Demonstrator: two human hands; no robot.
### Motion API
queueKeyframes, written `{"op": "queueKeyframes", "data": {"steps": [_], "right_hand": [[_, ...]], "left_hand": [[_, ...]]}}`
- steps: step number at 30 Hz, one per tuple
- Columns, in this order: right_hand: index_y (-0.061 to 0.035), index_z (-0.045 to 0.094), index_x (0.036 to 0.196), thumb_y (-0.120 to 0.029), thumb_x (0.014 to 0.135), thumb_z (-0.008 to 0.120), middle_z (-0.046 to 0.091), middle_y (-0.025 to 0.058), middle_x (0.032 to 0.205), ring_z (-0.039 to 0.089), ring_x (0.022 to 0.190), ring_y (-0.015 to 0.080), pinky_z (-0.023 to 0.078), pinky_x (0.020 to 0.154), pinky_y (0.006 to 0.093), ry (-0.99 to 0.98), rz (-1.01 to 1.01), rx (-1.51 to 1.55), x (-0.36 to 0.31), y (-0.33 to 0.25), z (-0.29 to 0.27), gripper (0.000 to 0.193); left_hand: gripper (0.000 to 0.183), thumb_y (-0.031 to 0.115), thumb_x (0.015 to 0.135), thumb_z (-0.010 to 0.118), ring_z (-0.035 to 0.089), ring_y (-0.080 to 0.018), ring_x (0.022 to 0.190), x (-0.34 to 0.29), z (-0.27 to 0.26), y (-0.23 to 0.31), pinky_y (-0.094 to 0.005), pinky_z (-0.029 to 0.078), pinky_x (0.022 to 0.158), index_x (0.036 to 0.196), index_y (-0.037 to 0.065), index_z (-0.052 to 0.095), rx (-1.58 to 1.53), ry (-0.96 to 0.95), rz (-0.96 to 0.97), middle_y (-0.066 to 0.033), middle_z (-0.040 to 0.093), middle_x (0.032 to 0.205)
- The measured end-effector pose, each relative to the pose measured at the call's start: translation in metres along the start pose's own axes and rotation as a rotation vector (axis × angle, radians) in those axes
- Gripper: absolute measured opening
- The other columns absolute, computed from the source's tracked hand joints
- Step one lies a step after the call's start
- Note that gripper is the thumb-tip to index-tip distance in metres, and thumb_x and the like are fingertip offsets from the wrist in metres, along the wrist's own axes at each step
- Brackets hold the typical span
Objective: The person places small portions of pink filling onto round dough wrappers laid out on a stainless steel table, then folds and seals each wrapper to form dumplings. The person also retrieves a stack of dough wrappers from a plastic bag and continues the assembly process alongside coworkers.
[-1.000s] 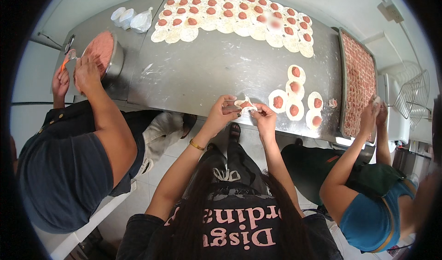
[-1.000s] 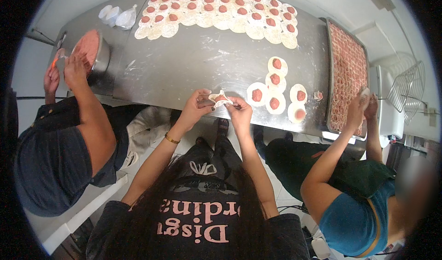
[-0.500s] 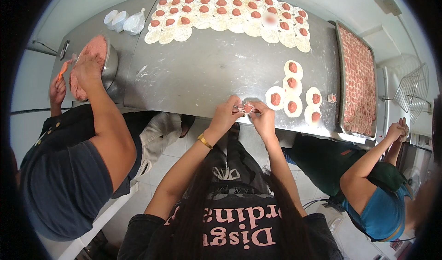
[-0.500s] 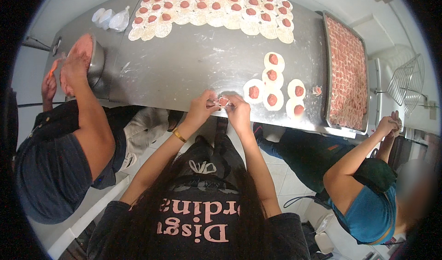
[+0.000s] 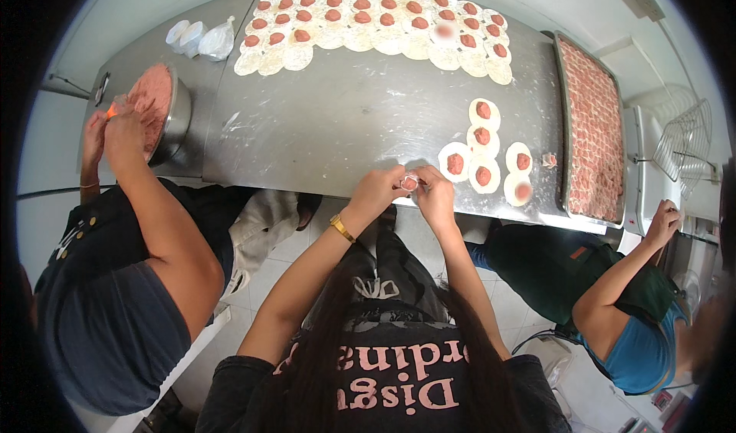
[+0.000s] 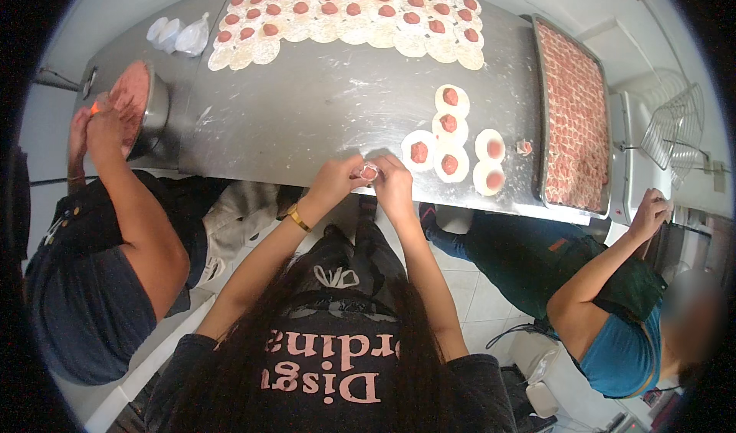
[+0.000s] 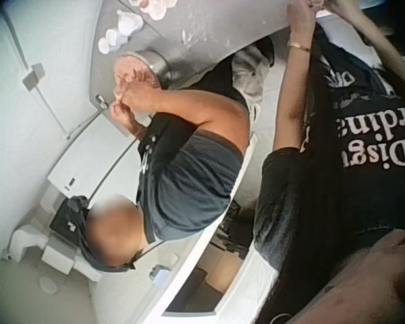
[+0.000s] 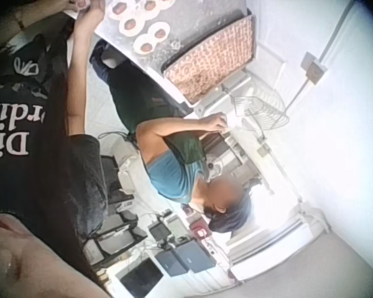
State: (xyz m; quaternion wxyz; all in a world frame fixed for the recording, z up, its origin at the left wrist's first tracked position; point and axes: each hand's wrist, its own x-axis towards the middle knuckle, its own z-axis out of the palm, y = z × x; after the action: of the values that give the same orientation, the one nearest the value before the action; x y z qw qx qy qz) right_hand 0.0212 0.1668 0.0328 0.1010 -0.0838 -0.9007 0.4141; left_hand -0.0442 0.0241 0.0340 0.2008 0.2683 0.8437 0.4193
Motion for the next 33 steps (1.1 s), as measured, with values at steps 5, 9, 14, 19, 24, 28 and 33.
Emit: {"op": "queueKeyframes", "data": {"steps": [5, 9, 14, 19, 24, 28, 33], "right_hand": [[-0.0006, 0.064, 0.096, 0.01, 0.065, 0.06, 0.061, 0.0157, 0.085, 0.061, 0.075, 0.0329, 0.049, 0.066, 0.0375, 0.051, 0.022, 0.122, 0.0, 0.007, -0.005, 0.033], [-0.0005, 0.063, 0.1, 0.008, 0.064, 0.063, 0.06, 0.0155, 0.084, 0.061, 0.073, 0.0328, 0.049, 0.065, 0.0377, 0.004, 0.056, 0.071, -0.007, 0.009, -0.006, 0.037], [-0.0007, 0.063, 0.101, 0.01, 0.063, 0.062, 0.06, 0.0156, 0.085, 0.06, 0.071, 0.0331, 0.048, 0.063, 0.0374, 0.039, 0.013, 0.08, -0.001, 0.006, 0.003, 0.039], [-0.0007, 0.065, 0.099, 0.012, 0.065, 0.062, 0.06, 0.0133, 0.083, 0.062, 0.07, 0.0251, 0.051, 0.066, 0.0315, 0.059, -0.048, 0.032, 0.0, 0.006, -0.005, 0.036], [-0.0015, 0.064, 0.101, 0.011, 0.065, 0.062, 0.06, 0.0147, 0.088, 0.061, 0.073, 0.0282, 0.049, 0.065, 0.0341, -0.014, 0.078, 0.027, -0.002, 0.004, -0.008, 0.038], [-0.001, 0.063, 0.102, 0.009, 0.066, 0.061, 0.06, 0.0169, 0.093, 0.06, 0.079, 0.0349, 0.048, 0.067, 0.0399, 0.054, 0.016, 0.042, 0.001, 0.004, -0.008, 0.038], [-0.0014, 0.064, 0.102, 0.009, 0.067, 0.061, 0.06, 0.0158, 0.09, 0.061, 0.078, 0.0327, 0.049, 0.068, 0.0381, 0.065, 0.046, -0.005, 0.001, 0.005, -0.01, 0.037]], "left_hand": [[0.029, 0.026, 0.07, 0.076, 0.063, -0.0295, 0.063, 0.003, 0.004, 0.0, -0.0361, 0.048, 0.057, 0.086, 0.006, 0.061, 0.101, 0.012, 0.04, -0.0125, 0.063, 0.069], [0.028, 0.023, 0.07, 0.076, 0.063, -0.0288, 0.063, 0.001, 0.001, -0.007, -0.0356, 0.049, 0.057, 0.085, 0.004, 0.061, -0.014, 0.094, 0.081, -0.0119, 0.064, 0.071], [0.025, 0.015, 0.072, 0.075, 0.065, -0.027, 0.067, 0.004, 0.003, -0.005, -0.0329, 0.049, 0.059, 0.085, 0.001, 0.06, -0.112, 0.043, 0.043, -0.0138, 0.065, 0.071], [0.024, 0.021, 0.076, 0.071, 0.063, -0.0323, 0.07, 0.003, 0.005, -0.003, -0.0382, 0.048, 0.061, 0.084, 0.002, 0.058, -0.169, 0.003, 0.002, -0.016, 0.064, 0.074], [0.025, 0.022, 0.076, 0.07, 0.062, -0.0342, 0.069, 0.006, 0.008, -0.002, -0.0399, 0.047, 0.06, 0.083, 0.002, 0.057, -0.137, 0.073, 0.027, -0.0161, 0.063, 0.074], [0.024, 0.022, 0.076, 0.07, 0.062, -0.0346, 0.07, 0.007, 0.009, -0.002, -0.0412, 0.047, 0.061, 0.083, 0.002, 0.058, -0.1, 0.048, 0.044, -0.0161, 0.064, 0.074], [0.019, 0.015, 0.075, 0.071, 0.063, -0.0323, 0.067, 0.009, 0.009, 0.0, -0.0377, 0.047, 0.059, 0.082, 0.002, 0.059, 0.029, 0.074, 0.077, -0.0166, 0.062, 0.071]]}}
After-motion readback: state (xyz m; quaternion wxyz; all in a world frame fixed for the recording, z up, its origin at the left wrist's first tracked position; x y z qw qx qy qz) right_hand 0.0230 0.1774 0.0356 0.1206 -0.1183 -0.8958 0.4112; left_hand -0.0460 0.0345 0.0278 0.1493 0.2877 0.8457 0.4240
